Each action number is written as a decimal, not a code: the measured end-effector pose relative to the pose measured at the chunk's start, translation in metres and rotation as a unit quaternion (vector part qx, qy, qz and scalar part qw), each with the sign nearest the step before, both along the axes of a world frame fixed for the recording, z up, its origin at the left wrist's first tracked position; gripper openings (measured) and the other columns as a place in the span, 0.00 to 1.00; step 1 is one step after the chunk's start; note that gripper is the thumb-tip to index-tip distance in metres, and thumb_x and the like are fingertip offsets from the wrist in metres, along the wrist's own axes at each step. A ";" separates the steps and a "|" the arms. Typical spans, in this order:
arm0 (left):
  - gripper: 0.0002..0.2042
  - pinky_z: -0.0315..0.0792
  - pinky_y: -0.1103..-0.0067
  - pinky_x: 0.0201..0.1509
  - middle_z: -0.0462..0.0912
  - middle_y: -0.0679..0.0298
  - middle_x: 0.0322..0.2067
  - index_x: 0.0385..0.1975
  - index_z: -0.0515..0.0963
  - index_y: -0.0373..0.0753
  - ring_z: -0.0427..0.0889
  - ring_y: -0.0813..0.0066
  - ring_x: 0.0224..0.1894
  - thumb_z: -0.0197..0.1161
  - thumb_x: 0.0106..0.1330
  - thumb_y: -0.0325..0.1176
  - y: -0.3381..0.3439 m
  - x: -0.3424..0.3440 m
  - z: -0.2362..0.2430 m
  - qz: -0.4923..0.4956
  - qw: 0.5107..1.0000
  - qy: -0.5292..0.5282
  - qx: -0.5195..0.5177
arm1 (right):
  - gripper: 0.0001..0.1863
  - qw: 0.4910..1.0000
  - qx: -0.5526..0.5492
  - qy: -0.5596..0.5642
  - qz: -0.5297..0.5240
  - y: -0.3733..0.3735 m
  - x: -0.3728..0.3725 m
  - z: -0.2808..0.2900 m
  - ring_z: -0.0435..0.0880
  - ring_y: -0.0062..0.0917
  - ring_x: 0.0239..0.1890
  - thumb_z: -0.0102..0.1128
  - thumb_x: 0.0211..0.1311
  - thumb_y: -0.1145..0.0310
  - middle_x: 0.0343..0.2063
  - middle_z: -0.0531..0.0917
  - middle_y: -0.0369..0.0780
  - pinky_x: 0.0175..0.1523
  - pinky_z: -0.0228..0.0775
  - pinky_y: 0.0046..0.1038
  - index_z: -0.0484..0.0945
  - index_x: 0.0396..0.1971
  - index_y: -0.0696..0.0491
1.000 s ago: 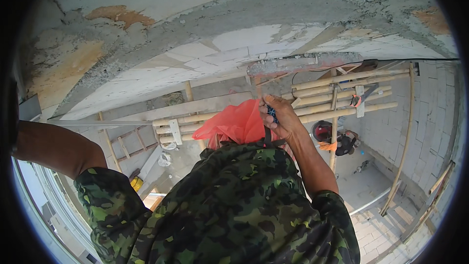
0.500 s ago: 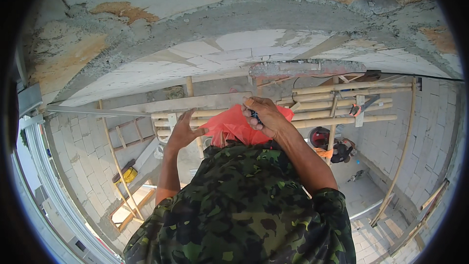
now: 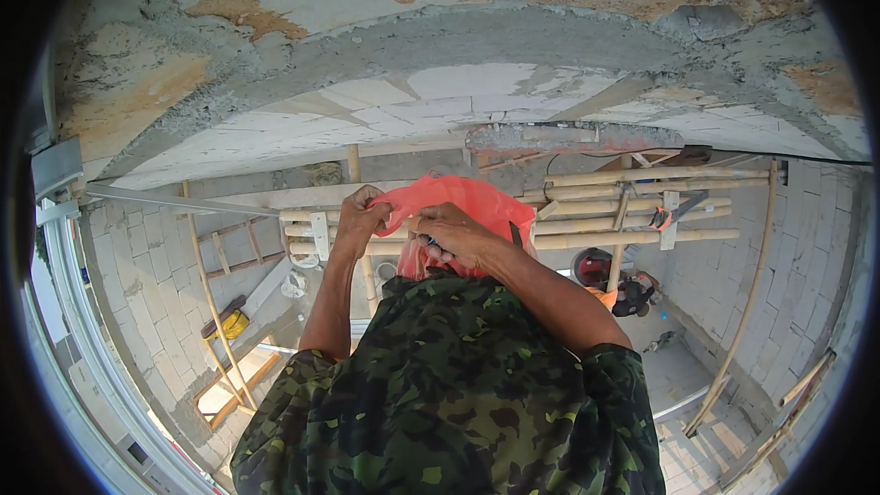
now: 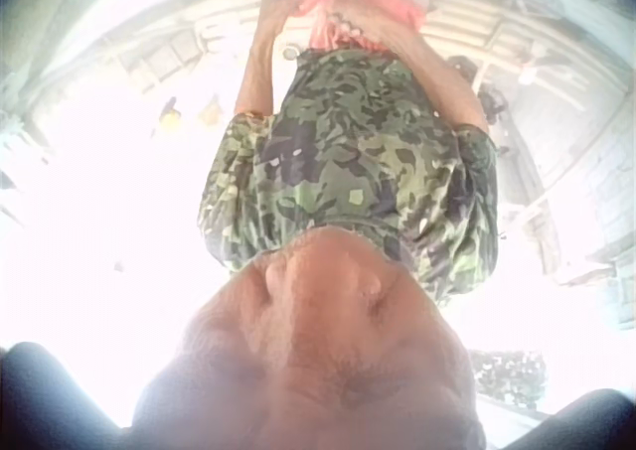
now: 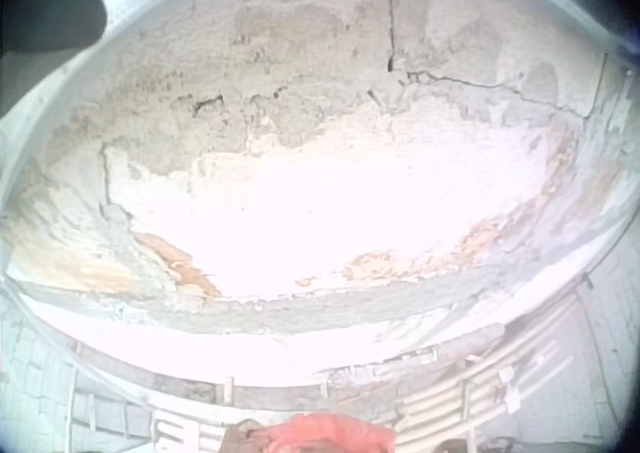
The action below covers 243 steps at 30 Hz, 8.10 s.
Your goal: The person takes screws from a plastic bag and secures metal framing tracks into place using a power drill.
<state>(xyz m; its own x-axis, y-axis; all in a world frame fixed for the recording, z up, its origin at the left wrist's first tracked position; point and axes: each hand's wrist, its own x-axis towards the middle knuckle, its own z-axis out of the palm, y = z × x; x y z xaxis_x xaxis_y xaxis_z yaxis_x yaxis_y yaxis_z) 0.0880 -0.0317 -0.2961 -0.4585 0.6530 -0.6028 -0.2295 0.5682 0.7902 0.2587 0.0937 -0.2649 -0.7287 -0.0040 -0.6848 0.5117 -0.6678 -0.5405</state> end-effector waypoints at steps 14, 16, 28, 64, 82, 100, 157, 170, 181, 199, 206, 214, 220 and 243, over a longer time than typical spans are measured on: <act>0.16 0.68 0.69 0.28 0.74 0.49 0.17 0.29 0.78 0.28 0.70 0.66 0.18 0.58 0.59 0.40 0.056 0.015 0.040 -0.315 0.911 0.260 -0.062 | 0.09 0.955 0.015 -0.104 -0.278 -0.015 -0.001 -0.042 0.71 0.20 0.19 0.52 0.62 0.68 0.21 0.75 0.36 0.21 0.61 0.24 0.76 0.29 0.58; 0.14 0.68 0.69 0.28 0.73 0.48 0.16 0.26 0.76 0.27 0.70 0.65 0.18 0.57 0.58 0.36 0.061 0.017 0.040 -0.281 0.925 0.252 -0.031 | 0.09 0.950 0.022 -0.108 -0.294 -0.020 0.000 -0.049 0.73 0.21 0.19 0.51 0.61 0.69 0.21 0.77 0.38 0.23 0.64 0.25 0.76 0.28 0.59; 0.14 0.71 0.63 0.37 0.78 0.42 0.27 0.24 0.76 0.28 0.77 0.44 0.30 0.57 0.58 0.36 0.079 0.035 0.031 -0.306 0.924 0.229 -0.018 | 0.10 0.923 0.281 -0.086 -0.248 -0.025 0.029 -0.085 0.79 0.30 0.28 0.46 0.59 0.74 0.26 0.80 0.45 0.37 0.70 0.30 0.76 0.31 0.64; 0.18 0.67 0.62 0.58 0.73 0.52 0.56 0.49 0.79 0.40 0.72 0.52 0.56 0.66 0.57 0.33 0.108 0.103 0.065 -0.319 0.867 0.291 0.249 | 0.28 0.917 -0.177 0.192 -0.301 0.071 0.106 0.014 0.80 0.34 0.48 0.50 0.65 0.68 0.49 0.78 0.46 0.61 0.67 0.48 0.58 0.63 0.61; 0.07 0.72 0.68 0.50 0.81 0.51 0.42 0.37 0.77 0.34 0.81 0.62 0.43 0.61 0.59 0.23 0.153 0.121 0.062 -0.097 0.926 0.123 0.342 | 0.44 0.902 -0.217 0.224 -0.298 0.087 0.158 0.013 0.73 0.43 0.57 0.46 0.62 0.35 0.55 0.72 0.53 0.62 0.61 0.45 0.56 0.65 0.55; 0.12 0.74 0.74 0.43 0.80 0.51 0.40 0.30 0.76 0.33 0.79 0.64 0.42 0.55 0.70 0.36 0.268 0.041 0.163 -0.046 0.365 0.797 0.479 | 0.10 0.820 -0.087 0.105 -0.556 0.043 0.200 -0.039 0.75 0.17 0.29 0.60 0.64 0.66 0.27 0.77 0.33 0.37 0.73 0.24 0.78 0.41 0.55; 0.15 0.70 0.72 0.46 0.77 0.56 0.35 0.37 0.76 0.31 0.74 0.67 0.38 0.52 0.70 0.40 0.438 0.292 0.064 0.111 0.514 0.714 0.461 | 0.19 0.768 0.298 -0.139 -0.549 0.216 0.543 -0.190 0.80 0.38 0.32 0.55 0.58 0.62 0.27 0.80 0.50 0.40 0.71 0.35 0.76 0.40 0.65; 0.15 0.72 0.72 0.46 0.76 0.54 0.37 0.40 0.74 0.30 0.75 0.65 0.39 0.51 0.71 0.39 0.495 0.346 0.080 0.085 0.529 0.725 0.433 | 0.17 0.756 0.357 -0.178 -0.518 0.268 0.620 -0.188 0.82 0.43 0.32 0.55 0.57 0.63 0.27 0.81 0.51 0.40 0.72 0.38 0.76 0.37 0.63; 0.16 0.73 0.72 0.45 0.76 0.52 0.39 0.43 0.73 0.30 0.76 0.63 0.40 0.50 0.71 0.39 0.491 0.342 0.104 0.101 0.517 0.740 0.419 | 0.15 0.815 0.360 -0.171 -0.420 0.263 0.597 -0.171 0.82 0.46 0.32 0.57 0.57 0.63 0.26 0.81 0.51 0.39 0.72 0.41 0.76 0.34 0.61; 0.17 0.75 0.72 0.45 0.75 0.50 0.42 0.47 0.71 0.28 0.77 0.61 0.41 0.48 0.72 0.38 0.506 0.314 0.108 0.141 0.535 0.715 0.427 | 0.13 0.811 0.407 -0.209 -0.365 0.274 0.575 -0.154 0.81 0.48 0.35 0.56 0.58 0.61 0.26 0.81 0.49 0.39 0.71 0.45 0.76 0.34 0.57; 0.17 0.76 0.72 0.44 0.75 0.49 0.43 0.48 0.71 0.28 0.78 0.60 0.42 0.47 0.72 0.38 0.500 0.300 0.114 0.160 0.523 0.718 0.429 | 0.14 0.808 0.414 -0.202 -0.368 0.266 0.550 -0.148 0.80 0.49 0.36 0.57 0.58 0.62 0.28 0.81 0.50 0.40 0.71 0.45 0.75 0.34 0.58; 0.18 0.77 0.72 0.44 0.74 0.47 0.44 0.50 0.70 0.27 0.78 0.58 0.42 0.46 0.73 0.38 0.481 0.283 0.124 0.192 0.513 0.721 0.425 | 0.12 0.766 0.485 -0.194 -0.374 0.259 0.530 -0.155 0.81 0.49 0.33 0.56 0.57 0.66 0.22 0.80 0.51 0.40 0.72 0.43 0.76 0.34 0.61; 0.19 0.78 0.72 0.44 0.74 0.46 0.45 0.51 0.69 0.27 0.78 0.57 0.43 0.46 0.73 0.38 0.473 0.274 0.132 0.230 0.504 0.720 0.417 | 0.12 0.784 0.464 -0.207 -0.356 0.281 0.542 -0.135 0.81 0.49 0.33 0.56 0.58 0.66 0.25 0.81 0.51 0.41 0.71 0.44 0.76 0.34 0.60; 0.29 0.63 0.71 0.62 0.55 0.47 0.66 0.62 0.52 0.25 0.65 0.61 0.59 0.37 0.75 0.47 0.441 0.264 0.215 0.465 0.496 0.643 0.354 | 0.19 0.843 0.376 0.216 -0.319 0.448 0.650 0.130 0.81 0.28 0.39 0.64 0.55 0.68 0.36 0.82 0.45 0.46 0.73 0.28 0.76 0.45 0.63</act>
<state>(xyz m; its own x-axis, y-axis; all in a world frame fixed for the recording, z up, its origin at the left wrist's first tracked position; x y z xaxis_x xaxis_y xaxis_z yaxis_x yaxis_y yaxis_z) 0.3520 0.4092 -0.0807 -0.4682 -0.3607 0.8067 0.8192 0.1650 0.5493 0.9088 0.5416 -0.1352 -0.6002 0.7998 0.0095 -0.1744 -0.1193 -0.9774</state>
